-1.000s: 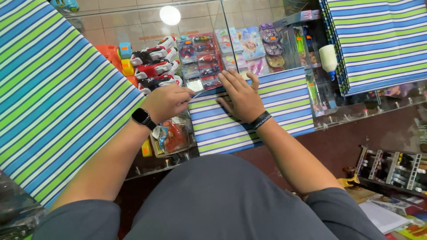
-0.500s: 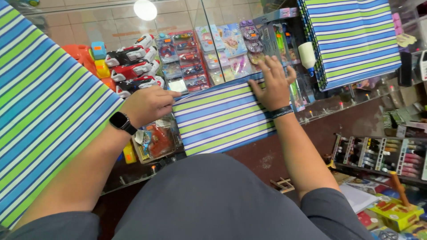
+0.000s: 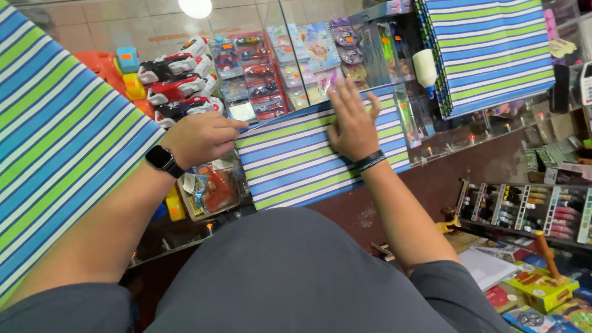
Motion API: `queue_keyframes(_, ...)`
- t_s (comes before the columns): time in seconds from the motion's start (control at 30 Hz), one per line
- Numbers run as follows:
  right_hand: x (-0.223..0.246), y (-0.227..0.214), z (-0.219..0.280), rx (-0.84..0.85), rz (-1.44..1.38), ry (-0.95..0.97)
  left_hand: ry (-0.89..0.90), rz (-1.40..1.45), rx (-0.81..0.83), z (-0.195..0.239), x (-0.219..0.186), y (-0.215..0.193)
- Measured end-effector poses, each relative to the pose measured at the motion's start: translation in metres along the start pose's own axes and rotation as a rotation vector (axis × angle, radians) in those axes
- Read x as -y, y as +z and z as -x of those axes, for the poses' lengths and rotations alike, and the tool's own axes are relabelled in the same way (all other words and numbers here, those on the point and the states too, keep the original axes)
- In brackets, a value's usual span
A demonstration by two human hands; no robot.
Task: Folding and stacking sheets of striped wrapping paper on a glass counter in a toy store.
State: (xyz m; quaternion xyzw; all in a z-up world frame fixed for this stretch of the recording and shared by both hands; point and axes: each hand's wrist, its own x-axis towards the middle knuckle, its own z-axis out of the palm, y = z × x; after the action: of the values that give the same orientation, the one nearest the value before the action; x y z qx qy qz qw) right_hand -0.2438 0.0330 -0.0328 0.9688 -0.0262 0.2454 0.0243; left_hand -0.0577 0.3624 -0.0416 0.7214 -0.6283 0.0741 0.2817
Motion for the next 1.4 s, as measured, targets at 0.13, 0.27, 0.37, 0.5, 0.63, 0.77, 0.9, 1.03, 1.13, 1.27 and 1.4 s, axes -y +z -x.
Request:
queue_keyframes(0.13, 0.066, 0.001, -0.012, 0.073, -0.191, -0.128, 0.071, -0.002, 0.008, 0.0, 0.006, 0.003)
queue_keyframes(0.27, 0.067, 0.012, -0.002, 0.067, -0.223, -0.158, 0.146, -0.023, 0.045, -0.002, 0.01, 0.001)
queue_keyframes(0.37, 0.067, 0.001, -0.002, 0.119, -0.221, -0.195, 0.18, -0.064, 0.095, -0.009, 0.006, -0.008)
queue_keyframes(0.5, 0.069, -0.006, 0.003, 0.188, -0.234, -0.182, 0.187, -0.059, 0.19, -0.016, 0.005, -0.008)
queue_keyframes(0.63, 0.067, -0.011, 0.003, 0.368, -0.235, -0.181, 0.219, -0.084, 0.273, -0.025, 0.007, -0.008)
queue_keyframes(0.77, 0.068, -0.014, 0.0, 0.434, -0.219, -0.171, 0.243, -0.076, 0.31, -0.032, 0.003, -0.013)
queue_keyframes(0.9, 0.063, -0.012, 0.0, 0.456, -0.233, -0.163, 0.267, -0.068, 0.34, -0.035, 0.006, -0.01)
queue_keyframes(1.03, 0.059, -0.01, -0.001, 0.451, -0.22, -0.177, 0.288, -0.072, 0.386, -0.038, 0.009, -0.011)
queue_keyframes(1.13, 0.059, -0.012, 0.0, 0.449, -0.207, -0.172, 0.291, -0.068, 0.437, -0.042, 0.006, -0.017)
queue_keyframes(1.27, 0.056, -0.018, 0.001, 0.428, -0.167, -0.134, 0.278, -0.054, 0.551, -0.051, 0.004, -0.022)
queue_keyframes(1.4, 0.05, -0.018, 0.01, 0.352, -0.111, -0.043, 0.274, -0.054, 0.607, -0.057, 0.002, -0.026)
